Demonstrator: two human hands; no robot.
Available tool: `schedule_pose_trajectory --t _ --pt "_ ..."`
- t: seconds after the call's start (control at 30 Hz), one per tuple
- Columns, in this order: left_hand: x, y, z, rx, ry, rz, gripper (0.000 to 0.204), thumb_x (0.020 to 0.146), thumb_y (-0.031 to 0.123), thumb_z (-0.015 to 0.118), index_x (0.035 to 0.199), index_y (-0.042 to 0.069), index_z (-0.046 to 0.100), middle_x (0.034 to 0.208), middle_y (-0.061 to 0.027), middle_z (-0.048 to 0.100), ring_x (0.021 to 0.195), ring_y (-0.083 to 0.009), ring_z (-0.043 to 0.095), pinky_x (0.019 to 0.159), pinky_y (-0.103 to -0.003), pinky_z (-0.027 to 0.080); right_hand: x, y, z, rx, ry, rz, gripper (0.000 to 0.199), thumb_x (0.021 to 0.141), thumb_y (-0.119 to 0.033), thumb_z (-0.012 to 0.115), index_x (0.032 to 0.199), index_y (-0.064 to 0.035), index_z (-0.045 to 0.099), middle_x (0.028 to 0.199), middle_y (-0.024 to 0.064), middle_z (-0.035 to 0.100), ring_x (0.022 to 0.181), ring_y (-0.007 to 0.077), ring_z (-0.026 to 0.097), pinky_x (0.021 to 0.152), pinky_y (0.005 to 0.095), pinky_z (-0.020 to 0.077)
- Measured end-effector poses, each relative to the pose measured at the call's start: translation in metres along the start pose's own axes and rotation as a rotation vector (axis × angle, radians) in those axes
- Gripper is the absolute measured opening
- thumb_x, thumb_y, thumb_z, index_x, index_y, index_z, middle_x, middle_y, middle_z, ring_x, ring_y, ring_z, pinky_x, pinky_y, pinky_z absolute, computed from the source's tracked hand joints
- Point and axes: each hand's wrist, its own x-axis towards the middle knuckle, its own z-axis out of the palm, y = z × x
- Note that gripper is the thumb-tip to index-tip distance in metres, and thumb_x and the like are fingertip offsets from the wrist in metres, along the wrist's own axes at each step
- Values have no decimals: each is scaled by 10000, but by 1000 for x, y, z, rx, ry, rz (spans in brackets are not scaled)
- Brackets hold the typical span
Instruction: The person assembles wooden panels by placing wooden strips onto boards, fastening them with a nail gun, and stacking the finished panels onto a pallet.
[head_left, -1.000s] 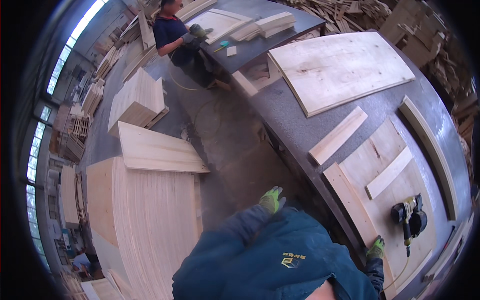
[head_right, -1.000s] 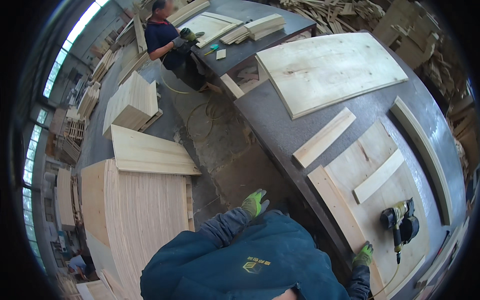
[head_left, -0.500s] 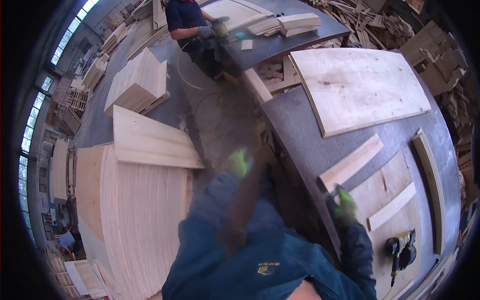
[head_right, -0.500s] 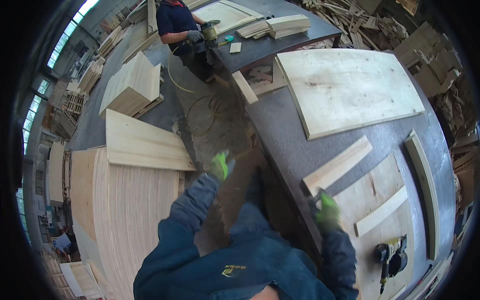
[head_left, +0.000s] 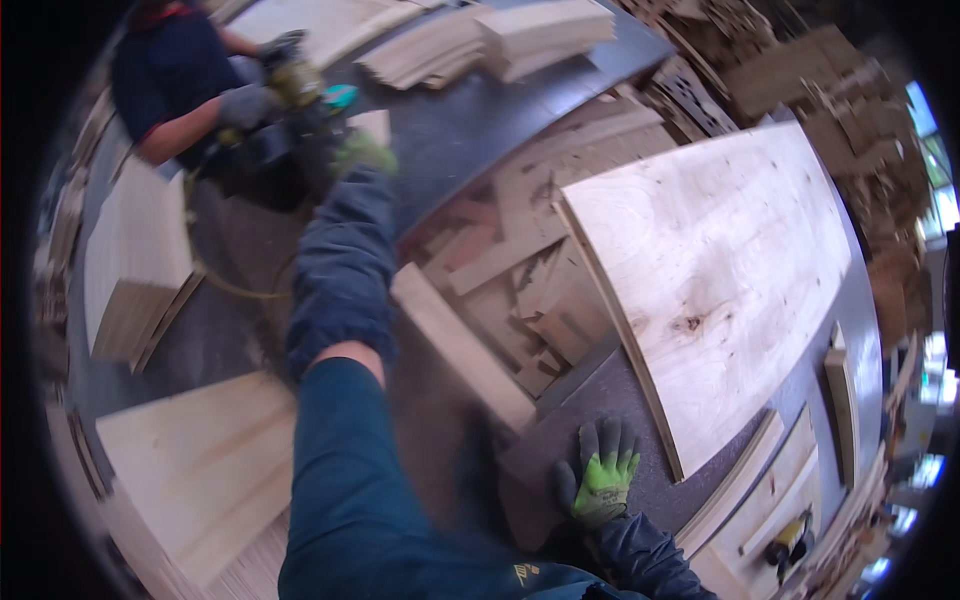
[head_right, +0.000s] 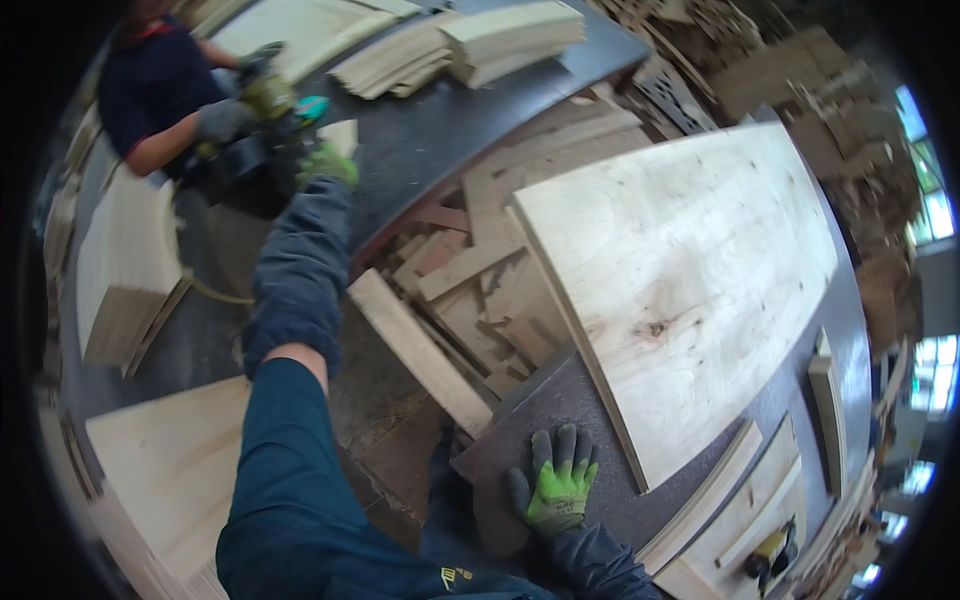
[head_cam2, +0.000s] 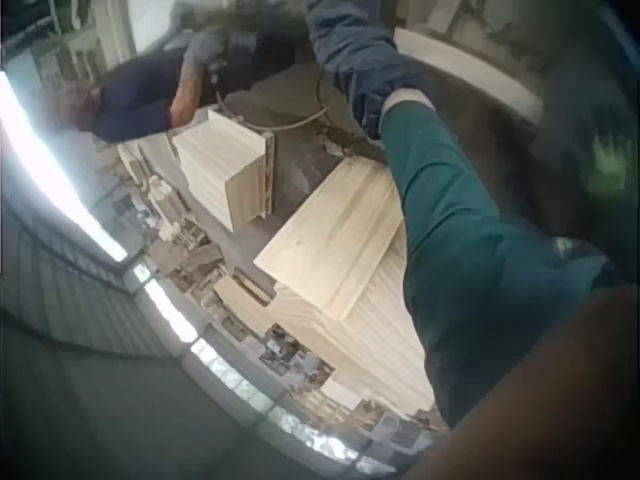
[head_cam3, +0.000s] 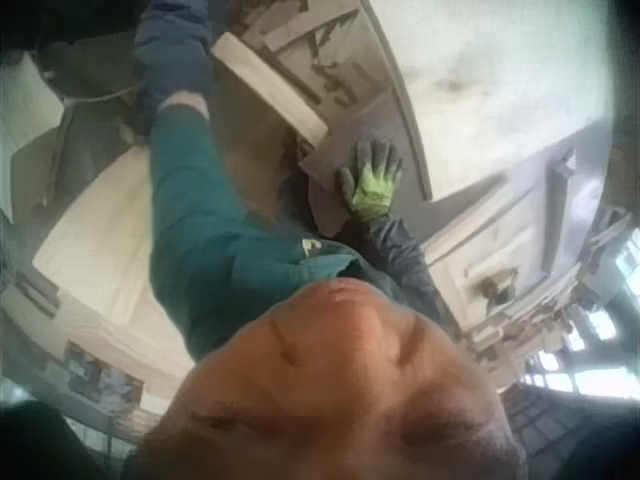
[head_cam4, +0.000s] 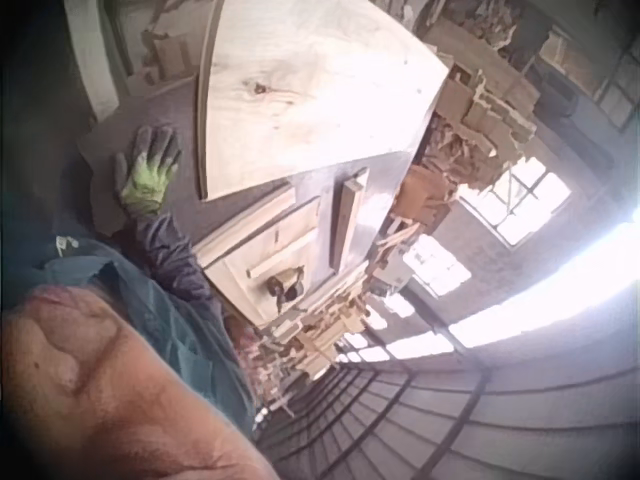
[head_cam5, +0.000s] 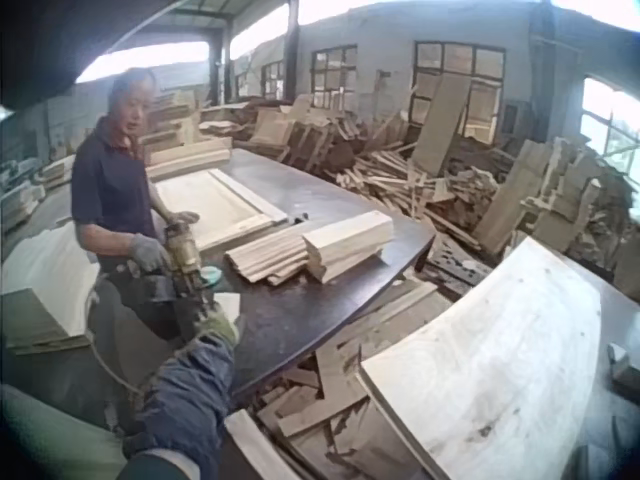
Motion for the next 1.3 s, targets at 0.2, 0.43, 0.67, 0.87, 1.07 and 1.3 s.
schedule_pose_trajectory --t 0.2,0.43,0.67,0.87,1.07,1.3 --pt "90 -86 112 -584 -428 204 705 1102 606 868 1540 63 768 1265 -167 886 1110 -409 859 1000 -559 683 80 -36 11 153 286 40 813 1073 -561 833 1776 -185 669 1945 209 496 1801 549 420 1404 745 379" --pt "-114 -44 -80 -1171 -692 124 664 1060 353 939 1544 -67 764 1293 -194 843 1067 -283 801 917 -464 667 112 12 28 130 239 65 850 1114 -571 812 1819 -140 614 1944 254 476 1830 525 386 1440 728 358" --pt "-344 38 -443 -1201 -1549 1073 488 1102 267 945 1471 -24 817 1267 -171 860 1158 -258 833 985 -424 653 -39 38 -40 1526 320 499 798 1125 -591 893 1636 -2 725 1612 259 769 1463 364 766 1218 479 616" --pt "-525 175 -551 -1038 -1155 915 1032 1034 526 977 1799 -31 564 1730 -328 663 1625 -449 643 1324 -515 536 -269 188 -83 1209 710 1078 347 1197 -355 848 1177 -10 863 996 78 844 913 170 732 862 403 619" --pt "-653 274 -562 -382 -836 789 1595 867 850 965 1957 -17 187 2004 -336 289 1850 -544 299 1444 -735 320 -426 322 -21 1198 732 1103 361 1185 -330 873 1290 15 887 1125 74 885 1031 170 769 976 393 638" --pt "-613 266 -528 -425 -413 988 1010 815 668 1037 1521 25 707 1284 -186 787 1226 -417 792 1039 -553 651 -452 351 -33 1132 742 1071 408 1185 -346 867 1342 30 879 1180 113 900 1071 178 779 1017 407 642"
